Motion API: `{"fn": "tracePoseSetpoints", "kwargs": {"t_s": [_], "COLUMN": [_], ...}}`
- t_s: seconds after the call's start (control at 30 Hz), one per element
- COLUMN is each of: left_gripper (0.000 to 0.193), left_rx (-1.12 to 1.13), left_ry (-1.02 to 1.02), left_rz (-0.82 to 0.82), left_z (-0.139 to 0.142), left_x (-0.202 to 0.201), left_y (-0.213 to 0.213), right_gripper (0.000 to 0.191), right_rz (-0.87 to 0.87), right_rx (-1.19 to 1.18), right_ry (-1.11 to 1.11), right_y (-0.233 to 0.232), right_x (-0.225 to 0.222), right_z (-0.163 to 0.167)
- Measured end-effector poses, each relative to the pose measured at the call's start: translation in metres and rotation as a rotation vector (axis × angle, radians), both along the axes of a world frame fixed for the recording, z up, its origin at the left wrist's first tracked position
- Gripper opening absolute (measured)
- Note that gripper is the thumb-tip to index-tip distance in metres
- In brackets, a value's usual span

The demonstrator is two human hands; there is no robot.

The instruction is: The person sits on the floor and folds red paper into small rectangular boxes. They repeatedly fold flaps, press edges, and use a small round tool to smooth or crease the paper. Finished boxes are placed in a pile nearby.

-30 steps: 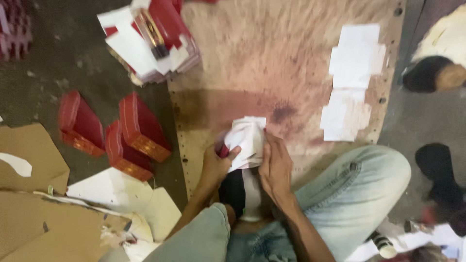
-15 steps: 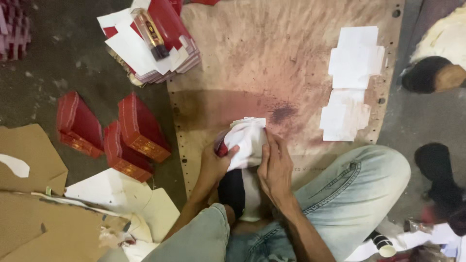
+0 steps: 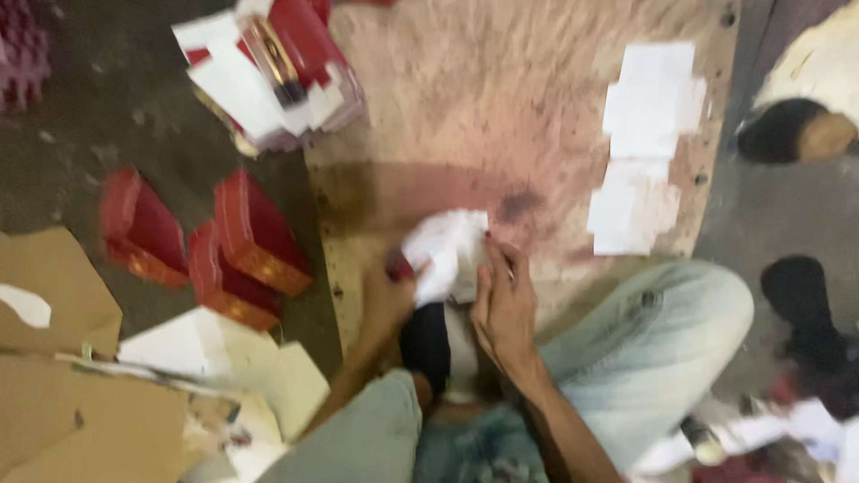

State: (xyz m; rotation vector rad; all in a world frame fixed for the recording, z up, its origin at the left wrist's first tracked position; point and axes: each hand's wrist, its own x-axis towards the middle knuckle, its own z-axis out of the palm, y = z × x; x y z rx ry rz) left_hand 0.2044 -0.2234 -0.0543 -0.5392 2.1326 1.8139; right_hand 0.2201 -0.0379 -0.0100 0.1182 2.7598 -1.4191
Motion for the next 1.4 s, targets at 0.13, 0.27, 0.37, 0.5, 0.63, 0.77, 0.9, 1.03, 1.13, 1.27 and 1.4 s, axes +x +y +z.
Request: {"fn": "tracePoseSetpoints", "kwargs": {"t_s": [0.13, 0.27, 0.37, 0.5, 0.63, 0.77, 0.9, 1.03, 1.13, 1.27, 1.4], "left_gripper": [0.039, 0.036, 0.039, 0.049, 0.048, 0.048, 0.048, 0.046, 0.051, 0.051, 0.052], "left_rx": [0.312, 0.158, 0.356, 0.242, 0.074, 0.355, 0.045, 0.460, 0.054, 0.408, 0.029], "left_ry": [-0.320, -0.241, -0.301, -0.168, -0.125, -0.278, -0.119, -0.362, -0.181, -0.323, -0.168], "left_rz": [0.240, 0.142, 0.258, 0.256, 0.008, 0.325, -0.028, 0.361, -0.014, 0.362, -0.037], "left_z": [-0.004, -0.011, -0.010, -0.001, 0.006, 0.008, 0.012, 0.020, 0.019, 0.020, 0.024], "left_x": [0.006, 0.007, 0.005, -0.002, -0.004, -0.005, -0.008, -0.003, -0.004, -0.009, -0.016], "left_y": [0.000, 0.000, 0.001, 0.000, 0.002, 0.001, 0.001, 0.001, 0.005, 0.004, 0.007], "right_gripper": [0.030, 0.030, 0.022, 0.026, 0.033, 0.032, 0.039, 0.025, 0.029, 0.032, 0.037], "right_rz": [0.094, -0.018, 0.057, 0.046, -0.042, 0.079, 0.034, 0.117, -0.020, 0.092, 0.043], "right_rx": [0.263, 0.126, 0.174, 0.149, 0.097, 0.156, 0.133, 0.217, 0.075, 0.140, 0.093], "right_ry": [-0.061, -0.109, -0.076, 0.002, -0.069, -0.038, -0.010, -0.071, -0.046, -0.045, 0.044], "right_y": [0.000, 0.000, -0.001, -0.002, -0.002, 0.001, 0.001, -0.003, -0.003, -0.002, 0.000], "right_x": [0.001, 0.000, -0.001, -0.001, 0.000, 0.002, 0.001, 0.000, -0.001, -0.001, -0.004], "right_z": [0.002, 0.003, 0.004, 0.005, 0.006, 0.008, 0.010, 0.013, 0.016, 0.020, 0.021]}}
